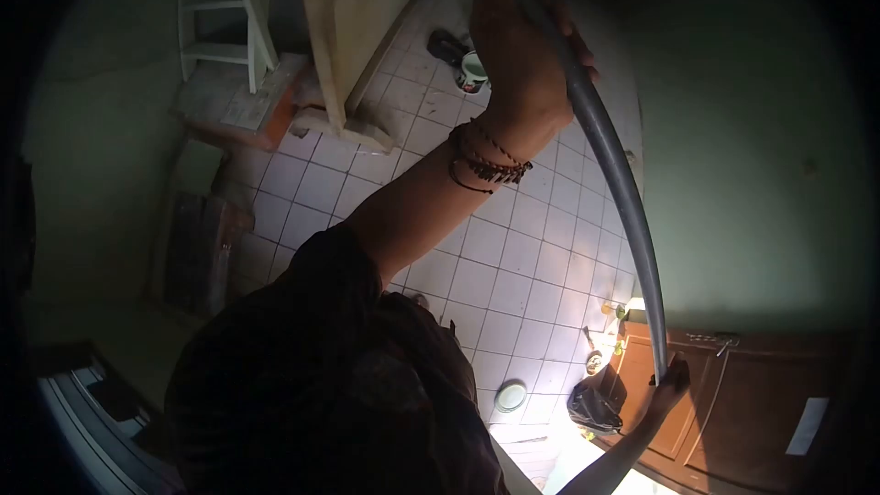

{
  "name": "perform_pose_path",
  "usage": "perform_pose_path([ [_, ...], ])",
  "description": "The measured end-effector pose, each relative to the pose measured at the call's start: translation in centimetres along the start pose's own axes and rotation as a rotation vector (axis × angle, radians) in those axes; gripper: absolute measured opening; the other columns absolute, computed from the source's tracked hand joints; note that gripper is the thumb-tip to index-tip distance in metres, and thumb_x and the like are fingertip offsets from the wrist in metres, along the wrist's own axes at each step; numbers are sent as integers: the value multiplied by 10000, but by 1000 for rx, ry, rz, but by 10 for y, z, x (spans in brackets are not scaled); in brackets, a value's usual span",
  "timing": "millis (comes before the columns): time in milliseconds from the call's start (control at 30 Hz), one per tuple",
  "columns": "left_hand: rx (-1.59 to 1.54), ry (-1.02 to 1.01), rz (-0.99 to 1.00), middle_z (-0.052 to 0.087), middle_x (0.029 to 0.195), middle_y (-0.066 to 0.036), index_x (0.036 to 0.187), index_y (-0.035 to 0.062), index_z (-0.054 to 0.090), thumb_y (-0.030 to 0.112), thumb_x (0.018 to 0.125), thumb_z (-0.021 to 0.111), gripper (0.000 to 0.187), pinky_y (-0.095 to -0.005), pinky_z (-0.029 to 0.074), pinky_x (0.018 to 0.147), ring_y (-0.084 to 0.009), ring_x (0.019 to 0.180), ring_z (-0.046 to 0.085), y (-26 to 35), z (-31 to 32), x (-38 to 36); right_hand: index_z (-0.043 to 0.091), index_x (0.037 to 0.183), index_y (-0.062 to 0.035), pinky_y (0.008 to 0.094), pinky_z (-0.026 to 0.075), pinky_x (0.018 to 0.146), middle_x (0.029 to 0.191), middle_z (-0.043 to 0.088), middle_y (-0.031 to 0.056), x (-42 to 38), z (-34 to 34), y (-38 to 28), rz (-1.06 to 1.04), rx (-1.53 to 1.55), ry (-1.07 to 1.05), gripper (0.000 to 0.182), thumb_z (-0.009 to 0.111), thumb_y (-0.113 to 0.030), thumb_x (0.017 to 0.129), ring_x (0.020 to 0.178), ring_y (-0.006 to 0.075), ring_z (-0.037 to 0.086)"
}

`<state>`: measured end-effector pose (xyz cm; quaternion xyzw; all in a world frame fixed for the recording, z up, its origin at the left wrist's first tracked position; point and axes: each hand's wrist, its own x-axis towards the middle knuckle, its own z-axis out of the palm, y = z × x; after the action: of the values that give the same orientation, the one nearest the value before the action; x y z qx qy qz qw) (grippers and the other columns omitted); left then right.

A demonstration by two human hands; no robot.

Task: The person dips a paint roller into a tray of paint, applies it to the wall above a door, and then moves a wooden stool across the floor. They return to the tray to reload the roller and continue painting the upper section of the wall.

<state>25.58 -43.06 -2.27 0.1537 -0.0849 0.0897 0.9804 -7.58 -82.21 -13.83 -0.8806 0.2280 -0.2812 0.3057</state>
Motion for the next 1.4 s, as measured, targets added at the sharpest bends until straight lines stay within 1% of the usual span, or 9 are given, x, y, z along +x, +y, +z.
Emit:
perform_pose_path([
  [67, 62, -54, 308, 409, 510, -45, 841, 96, 382, 573, 898, 307, 486, -282, 364, 274, -167, 313, 430, 34, -21, 24, 427, 619, -54, 253, 349, 347, 515, 432, 32, 30, 76, 1, -89, 105, -214, 379, 448, -263, 935, 428, 97, 453],
  [233, 427, 273, 590, 388, 461, -22, 678, 106, 394, 374, 969, 289, 410, -249, 326, 310, -143, 327, 392, 142, -102, 24, 467, 744, -57, 271, 420, 402, 563, 438, 31, 26, 251, -72, -38, 140, -752, 306, 426, -295, 932, 433, 127, 478],
  [300, 510, 496, 540, 438, 501, -74, 792, 64, 419, 550, 909, 271, 521, -346, 408, 324, -209, 355, 456, 184, -148, 19, 459, 753, -63, 266, 433, 419, 575, 456, 36, 13, 294, -99, -7, 218, -923, 321, 427, -329, 928, 441, 128, 484],
  [433, 587, 835, 726, 451, 528, -82, 772, 72, 396, 437, 929, 340, 401, -325, 384, 344, -199, 374, 436, 258, -239, 6, 491, 857, -65, 236, 425, 430, 613, 531, 48, -9, 346, -148, -96, 338, -1240, 204, 475, -261, 912, 485, 115, 520],
  [700, 773, 1413, 488, 579, 763, -178, 910, -29, 493, 304, 856, 542, 341, -404, 474, 499, -263, 589, 583, 338, -443, -15, 551, 945, -16, 287, 371, 461, 550, 490, 33, -89, 421, -218, -439, 0, -1471, 271, 600, -264, 849, 494, 102, 442],
  [867, 700, 1272, 74, 578, 821, -162, 1021, -44, 435, 235, 803, 607, 394, -389, 497, 505, -259, 663, 604, 341, -560, -12, 592, 957, 7, 346, 445, 570, 709, 600, 175, -141, 480, -304, -545, -79, -1451, 307, 570, -284, 861, 611, 240, 576],
  [1100, 495, 931, -308, 543, 901, -158, 1040, -49, 469, 292, 846, 558, 402, -363, 544, 527, -246, 659, 594, 376, -562, -21, 593, 968, 29, 280, 415, 534, 675, 572, 63, -178, 560, -411, -462, -123, -1600, 320, 606, -264, 838, 588, 112, 502],
  [1300, 559, 1007, -292, 589, 889, -196, 1096, -31, 510, 340, 846, 532, 447, -410, 544, 471, -291, 614, 628, 438, -595, -19, 574, 933, 22, 218, 335, 367, 623, 507, 9, -173, 628, -485, -233, -134, -1757, 253, 615, -207, 834, 429, 56, 423],
  [1400, 612, 1165, -240, 607, 885, -192, 1113, -20, 502, 343, 835, 554, 459, -408, 539, 434, -275, 532, 618, 480, -637, -53, 574, 913, 13, 222, 328, 365, 611, 488, -2, -162, 674, -515, -373, -166, -1814, 240, 619, -209, 832, 427, 57, 421],
])
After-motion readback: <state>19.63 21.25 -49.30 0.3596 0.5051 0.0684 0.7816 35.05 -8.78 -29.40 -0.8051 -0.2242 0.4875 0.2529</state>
